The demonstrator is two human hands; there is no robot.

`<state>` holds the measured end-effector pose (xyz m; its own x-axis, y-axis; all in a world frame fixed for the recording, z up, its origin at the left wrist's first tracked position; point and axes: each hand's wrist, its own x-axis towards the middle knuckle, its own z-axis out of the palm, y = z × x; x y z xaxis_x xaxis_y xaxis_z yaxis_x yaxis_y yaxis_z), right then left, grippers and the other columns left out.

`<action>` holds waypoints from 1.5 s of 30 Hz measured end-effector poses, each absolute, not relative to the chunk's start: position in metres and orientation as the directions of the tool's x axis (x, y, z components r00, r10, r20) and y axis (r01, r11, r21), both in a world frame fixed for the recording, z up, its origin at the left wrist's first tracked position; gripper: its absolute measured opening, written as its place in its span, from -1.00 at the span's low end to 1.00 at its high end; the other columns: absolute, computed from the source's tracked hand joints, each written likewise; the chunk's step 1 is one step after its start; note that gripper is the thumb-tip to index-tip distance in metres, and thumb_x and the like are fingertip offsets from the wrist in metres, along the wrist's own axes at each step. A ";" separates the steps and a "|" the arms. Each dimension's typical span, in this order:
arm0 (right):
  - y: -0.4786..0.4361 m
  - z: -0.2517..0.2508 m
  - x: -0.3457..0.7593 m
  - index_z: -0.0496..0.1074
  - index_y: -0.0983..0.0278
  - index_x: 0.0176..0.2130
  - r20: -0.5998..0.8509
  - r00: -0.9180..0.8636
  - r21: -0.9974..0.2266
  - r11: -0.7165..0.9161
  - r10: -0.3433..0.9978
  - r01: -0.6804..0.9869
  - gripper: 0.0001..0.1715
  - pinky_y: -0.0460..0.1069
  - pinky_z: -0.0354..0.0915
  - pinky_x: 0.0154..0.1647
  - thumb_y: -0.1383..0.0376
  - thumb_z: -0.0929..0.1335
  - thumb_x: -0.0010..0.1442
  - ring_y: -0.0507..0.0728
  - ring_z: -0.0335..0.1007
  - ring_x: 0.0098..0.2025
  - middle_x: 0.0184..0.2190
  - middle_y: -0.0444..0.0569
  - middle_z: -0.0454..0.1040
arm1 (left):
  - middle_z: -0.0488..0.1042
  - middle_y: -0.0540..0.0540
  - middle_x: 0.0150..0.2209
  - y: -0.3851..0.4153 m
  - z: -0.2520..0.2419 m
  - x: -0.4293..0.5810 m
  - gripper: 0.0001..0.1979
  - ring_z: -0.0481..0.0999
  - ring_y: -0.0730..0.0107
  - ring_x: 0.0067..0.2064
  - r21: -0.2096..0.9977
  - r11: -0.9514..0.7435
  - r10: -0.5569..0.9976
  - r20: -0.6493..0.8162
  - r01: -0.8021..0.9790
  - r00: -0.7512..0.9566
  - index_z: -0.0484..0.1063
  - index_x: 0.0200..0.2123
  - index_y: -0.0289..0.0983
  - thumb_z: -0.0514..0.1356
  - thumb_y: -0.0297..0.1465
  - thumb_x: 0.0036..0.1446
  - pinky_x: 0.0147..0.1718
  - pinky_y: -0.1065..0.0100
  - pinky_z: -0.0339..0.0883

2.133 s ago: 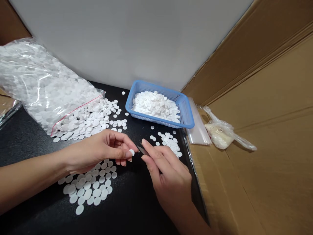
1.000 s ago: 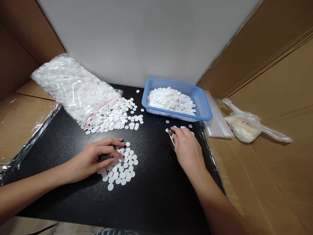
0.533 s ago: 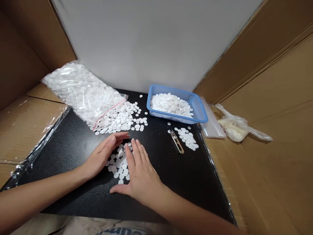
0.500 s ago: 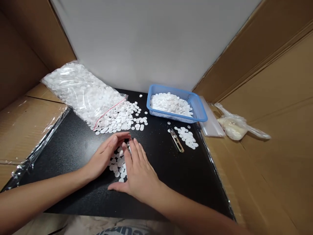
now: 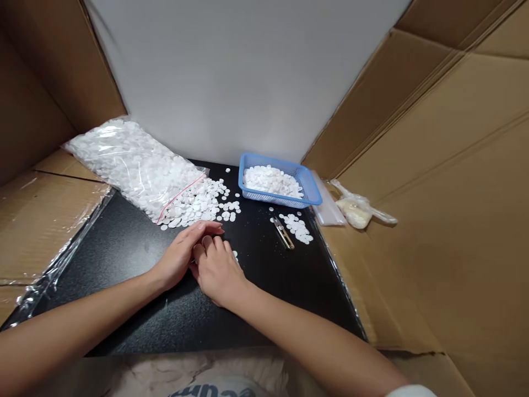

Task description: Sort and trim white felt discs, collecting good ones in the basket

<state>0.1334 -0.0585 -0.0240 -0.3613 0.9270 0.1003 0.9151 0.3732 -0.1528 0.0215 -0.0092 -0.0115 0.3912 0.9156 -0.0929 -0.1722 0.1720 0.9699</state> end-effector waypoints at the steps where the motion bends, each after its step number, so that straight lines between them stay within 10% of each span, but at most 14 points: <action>1: -0.054 -0.023 0.133 0.40 0.33 0.00 0.098 -0.377 -0.141 0.387 0.921 0.911 -0.72 0.18 0.38 -0.11 0.24 0.25 0.40 0.30 0.39 -0.08 -0.06 0.21 0.45 | 0.60 -0.14 -0.18 -0.008 -0.011 0.020 -0.55 0.53 0.10 -0.04 0.967 0.173 0.921 -0.092 -0.185 0.379 0.60 -0.23 -0.25 0.25 0.02 0.10 -0.01 0.23 0.37; 16: -0.004 0.004 0.150 0.48 0.27 -0.33 0.219 -0.243 -0.264 0.297 0.945 0.918 -0.78 -0.13 0.28 -0.44 0.30 0.31 0.36 0.02 0.47 -0.47 -0.48 -0.14 0.56 | 0.63 -0.20 -0.17 0.012 -0.011 0.003 -0.49 0.60 0.10 -0.08 0.987 0.079 0.931 -0.023 -0.140 0.363 0.55 -0.15 -0.29 0.10 0.03 0.24 0.01 0.13 0.41; 22: 0.088 0.047 0.252 0.45 0.32 -0.02 0.312 0.076 -0.335 0.035 0.947 0.942 -0.71 0.10 0.47 -0.13 0.17 0.35 0.38 0.13 0.51 -0.16 -0.10 -0.01 0.52 | 0.59 -0.14 -0.01 -0.001 -0.011 0.006 -0.66 0.50 0.05 0.10 0.989 -0.115 0.851 0.050 0.092 0.523 0.56 -0.04 -0.16 0.19 -0.11 0.26 0.23 0.00 0.22; 27: 0.134 0.046 0.310 0.39 0.28 0.11 0.326 0.097 -0.319 0.013 0.940 0.948 -0.62 0.19 0.45 -0.02 0.18 0.37 0.36 0.20 0.47 -0.01 0.08 0.06 0.44 | 0.33 -0.10 0.32 -0.015 -0.021 0.016 -0.52 0.20 -0.05 0.37 0.550 -0.798 0.388 0.153 0.248 0.909 0.35 0.25 -0.04 0.25 -0.30 0.27 0.34 -0.20 -0.04; 33: 0.135 0.042 0.329 0.41 0.29 0.08 0.388 0.099 -0.374 0.058 0.916 0.925 -0.63 0.17 0.45 -0.04 0.18 0.38 0.35 0.19 0.48 -0.03 0.04 0.04 0.46 | 0.32 -0.11 0.32 -0.011 -0.034 0.006 -0.51 0.22 0.16 0.37 0.373 -0.902 0.285 0.135 0.218 0.949 0.30 0.30 -0.19 0.05 -0.55 0.34 0.31 0.19 0.17; 39: 0.071 0.035 0.296 0.48 0.31 -0.03 0.413 -0.011 -0.459 0.218 0.910 0.861 -0.58 0.16 0.38 -0.06 0.36 0.10 0.46 0.21 0.50 -0.18 -0.26 0.04 0.55 | 0.34 -0.12 0.31 0.002 -0.019 -0.013 -0.58 0.36 0.20 0.29 0.593 -0.764 0.436 0.182 0.255 0.882 0.38 0.23 -0.10 0.01 -0.50 0.39 0.22 0.20 0.30; 45: -0.028 0.002 0.224 0.48 0.17 0.01 0.121 -0.483 -0.575 0.458 0.867 0.678 -0.64 -0.02 0.44 -0.14 0.33 0.47 0.20 0.12 0.51 -0.17 -0.14 -0.07 0.50 | 0.52 -0.09 -0.13 0.016 0.001 -0.026 -0.77 0.55 0.22 -0.18 0.775 -0.493 0.699 0.082 0.395 0.711 0.53 -0.05 -0.14 0.30 -0.36 0.20 -0.21 0.29 0.42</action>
